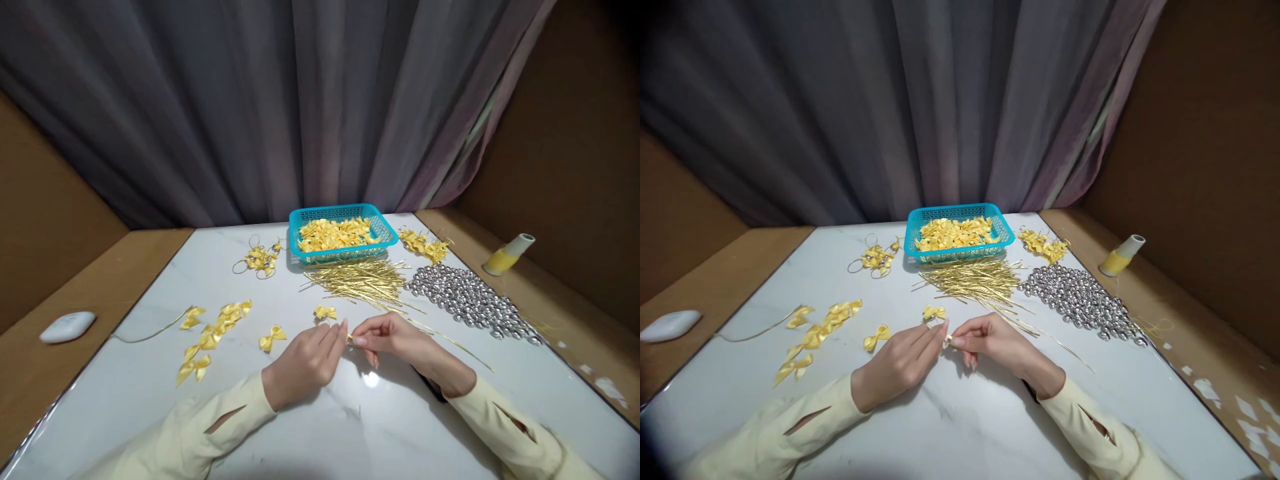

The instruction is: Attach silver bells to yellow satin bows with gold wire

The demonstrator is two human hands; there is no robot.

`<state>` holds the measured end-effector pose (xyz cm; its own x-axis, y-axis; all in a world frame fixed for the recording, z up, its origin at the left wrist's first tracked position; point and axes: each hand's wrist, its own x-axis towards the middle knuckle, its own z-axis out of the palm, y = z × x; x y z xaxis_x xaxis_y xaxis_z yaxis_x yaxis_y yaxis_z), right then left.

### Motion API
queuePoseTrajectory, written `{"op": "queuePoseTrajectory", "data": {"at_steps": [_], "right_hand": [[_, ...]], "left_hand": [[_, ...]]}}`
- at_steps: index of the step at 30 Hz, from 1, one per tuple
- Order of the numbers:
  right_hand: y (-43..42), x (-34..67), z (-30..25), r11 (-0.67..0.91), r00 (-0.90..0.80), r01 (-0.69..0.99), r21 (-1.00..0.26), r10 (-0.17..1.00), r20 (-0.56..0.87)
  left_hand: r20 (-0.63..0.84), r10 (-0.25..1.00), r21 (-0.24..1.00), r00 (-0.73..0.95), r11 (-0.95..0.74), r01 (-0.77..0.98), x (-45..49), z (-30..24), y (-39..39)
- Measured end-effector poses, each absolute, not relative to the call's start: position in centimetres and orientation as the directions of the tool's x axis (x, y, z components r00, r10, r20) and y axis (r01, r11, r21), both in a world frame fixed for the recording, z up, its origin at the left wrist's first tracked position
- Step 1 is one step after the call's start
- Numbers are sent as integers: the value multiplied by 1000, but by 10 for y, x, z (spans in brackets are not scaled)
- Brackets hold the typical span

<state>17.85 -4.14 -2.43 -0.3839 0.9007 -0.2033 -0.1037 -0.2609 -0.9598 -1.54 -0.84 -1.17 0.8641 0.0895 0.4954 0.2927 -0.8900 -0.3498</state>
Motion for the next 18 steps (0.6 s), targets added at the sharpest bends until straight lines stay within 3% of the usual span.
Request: {"op": "queuePoseTrajectory", "data": {"at_steps": [13,16,18], "right_hand": [[-43,178,-18,-261,-362,-63,-963,906,-221],[-43,180,-19,-255,-361,-70,-964,908,-214],[-43,181,-19,-254,-363,-67,-965,907,-214]], "left_hand": [[481,77,-383,873,-878,289,-16,-13,-8],[482,89,-348,872,-894,284,-16,-14,-7],[471,147,-257,870,-920,295,-15,-12,-7]]}}
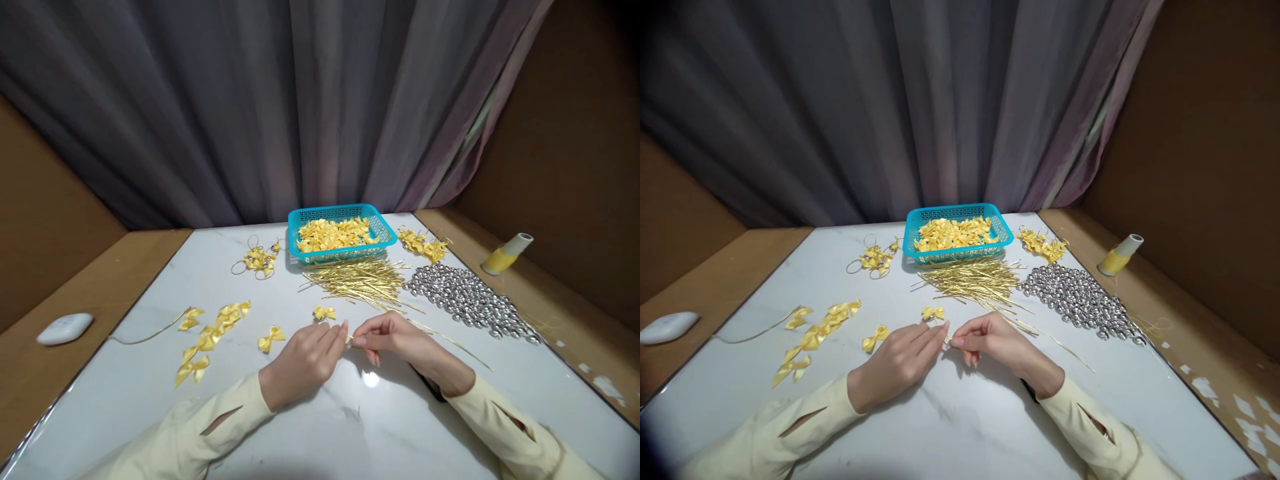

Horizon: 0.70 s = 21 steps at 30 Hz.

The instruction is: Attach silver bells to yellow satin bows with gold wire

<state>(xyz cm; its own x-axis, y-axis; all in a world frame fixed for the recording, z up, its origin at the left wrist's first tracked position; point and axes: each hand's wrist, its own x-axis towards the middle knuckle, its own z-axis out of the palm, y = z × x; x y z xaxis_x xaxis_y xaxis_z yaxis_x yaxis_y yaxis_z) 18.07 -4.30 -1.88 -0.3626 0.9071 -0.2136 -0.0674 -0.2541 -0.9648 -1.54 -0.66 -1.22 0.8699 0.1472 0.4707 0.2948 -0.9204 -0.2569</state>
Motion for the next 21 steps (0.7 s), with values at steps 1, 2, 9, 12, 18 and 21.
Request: {"op": "queuePoseTrajectory", "data": {"at_steps": [1,2,9,12,18,21], "right_hand": [[-43,181,-19,-257,-363,-57,-965,906,-220],[-43,182,-18,-260,-361,-41,-965,904,-228],[-43,187,-13,-229,-397,62,-972,887,-234],[-44,187,-10,-216,-432,79,-973,872,-229],[-46,186,-8,-206,-466,138,-969,850,-247],[-47,186,-8,-208,-475,138,-968,844,-249]], "left_hand": [[453,206,-175,868,-934,313,-15,-10,-7],[427,278,-73,860,-938,339,-14,-7,-7],[112,606,548,787,-699,460,-11,25,-6],[-49,602,685,797,-561,465,-10,33,-4],[-230,539,818,810,-344,461,-8,36,-1],[-259,517,831,816,-311,461,-9,36,0]]}}
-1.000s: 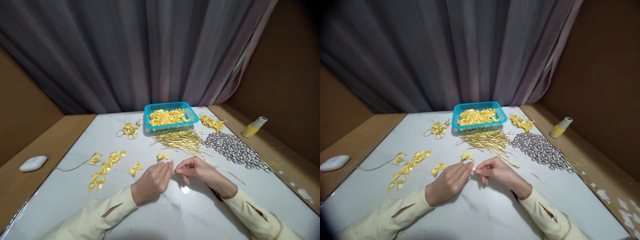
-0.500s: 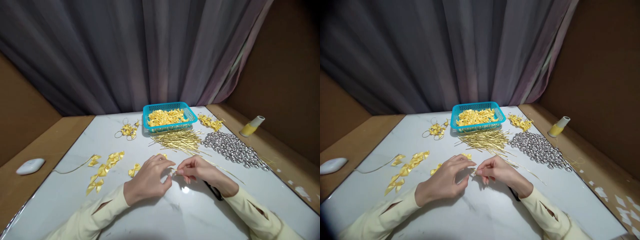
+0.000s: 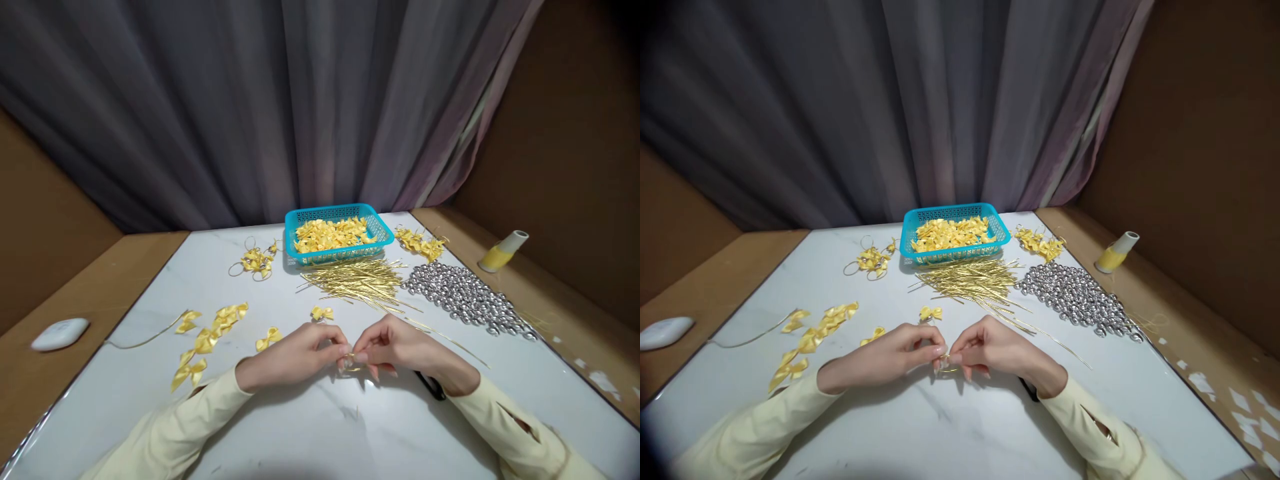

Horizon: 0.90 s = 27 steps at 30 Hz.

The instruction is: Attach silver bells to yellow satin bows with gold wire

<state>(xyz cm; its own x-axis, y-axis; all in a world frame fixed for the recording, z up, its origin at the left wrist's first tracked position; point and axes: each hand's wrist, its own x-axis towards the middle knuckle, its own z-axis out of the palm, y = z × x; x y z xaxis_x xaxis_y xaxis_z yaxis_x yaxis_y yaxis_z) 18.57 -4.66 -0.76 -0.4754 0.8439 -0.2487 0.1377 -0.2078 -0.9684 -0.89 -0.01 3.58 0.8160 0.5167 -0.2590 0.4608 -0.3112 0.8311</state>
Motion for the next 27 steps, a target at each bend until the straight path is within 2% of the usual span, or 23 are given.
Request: {"op": "queuePoseTrajectory", "data": {"at_steps": [12,17,24,27], "right_hand": [[-46,186,-5,-223,-505,152,-963,820,-269],[-47,186,-5,-214,-513,151,-965,817,-262],[-48,184,-7,-140,-433,243,-960,870,-237],[-50,180,-6,-112,-367,292,-950,904,-219]], "left_hand": [[-362,444,876,820,-138,462,-9,34,1],[-358,456,863,815,-171,475,-9,33,1],[-266,585,833,766,-261,488,-9,30,2],[-97,712,787,696,-373,492,-15,27,15]]}}
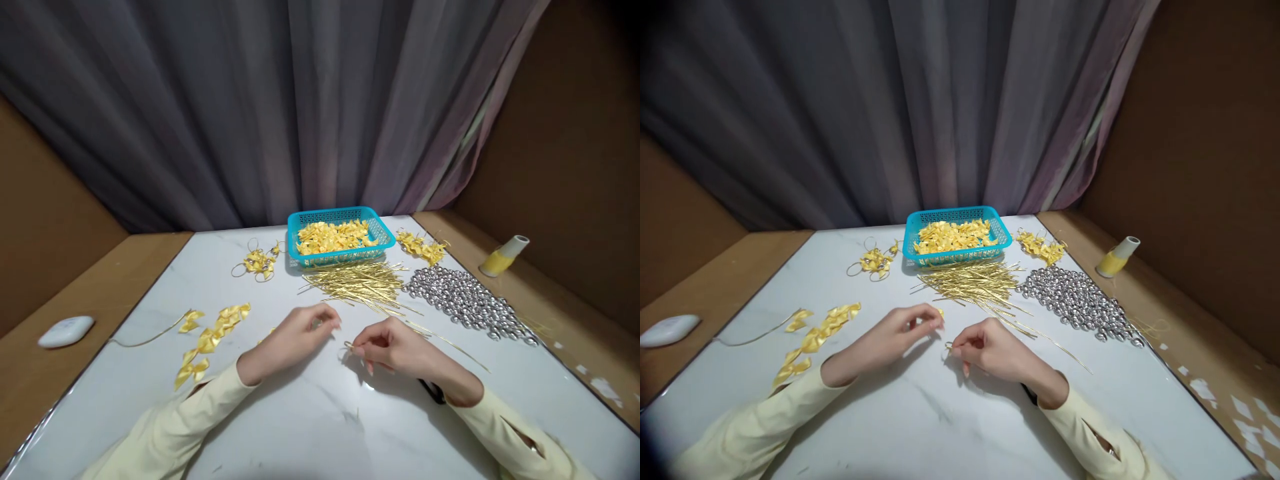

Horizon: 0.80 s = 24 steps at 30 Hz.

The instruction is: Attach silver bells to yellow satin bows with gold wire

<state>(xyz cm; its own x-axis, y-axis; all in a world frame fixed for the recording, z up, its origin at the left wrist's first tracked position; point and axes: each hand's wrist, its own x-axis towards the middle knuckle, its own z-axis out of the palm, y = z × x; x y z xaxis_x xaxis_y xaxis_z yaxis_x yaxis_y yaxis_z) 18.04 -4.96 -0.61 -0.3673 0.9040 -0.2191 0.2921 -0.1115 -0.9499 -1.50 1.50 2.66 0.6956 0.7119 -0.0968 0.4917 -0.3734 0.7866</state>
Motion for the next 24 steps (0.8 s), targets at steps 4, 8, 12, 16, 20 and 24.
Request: {"op": "queuePoseTrajectory", "data": {"at_steps": [4,8,12,16,20,24], "right_hand": [[-52,176,-1,-10,-389,340,-940,909,-151],[-54,175,2,52,-462,340,-939,879,-118],[-55,176,7,108,-493,351,-930,866,-85],[-55,178,10,177,-481,321,-930,877,0],[-51,183,7,43,-515,189,-981,855,-62],[-47,185,4,-57,-475,118,-991,874,-107]], "left_hand": [[151,786,623,599,-546,560,-29,16,41],[12,759,643,651,-505,576,-34,6,51],[-48,750,692,660,-452,563,-30,3,47],[-118,731,768,671,-361,529,-25,0,41],[-81,726,810,683,-351,469,-17,9,24],[25,687,819,726,-431,380,-8,27,2]]}}
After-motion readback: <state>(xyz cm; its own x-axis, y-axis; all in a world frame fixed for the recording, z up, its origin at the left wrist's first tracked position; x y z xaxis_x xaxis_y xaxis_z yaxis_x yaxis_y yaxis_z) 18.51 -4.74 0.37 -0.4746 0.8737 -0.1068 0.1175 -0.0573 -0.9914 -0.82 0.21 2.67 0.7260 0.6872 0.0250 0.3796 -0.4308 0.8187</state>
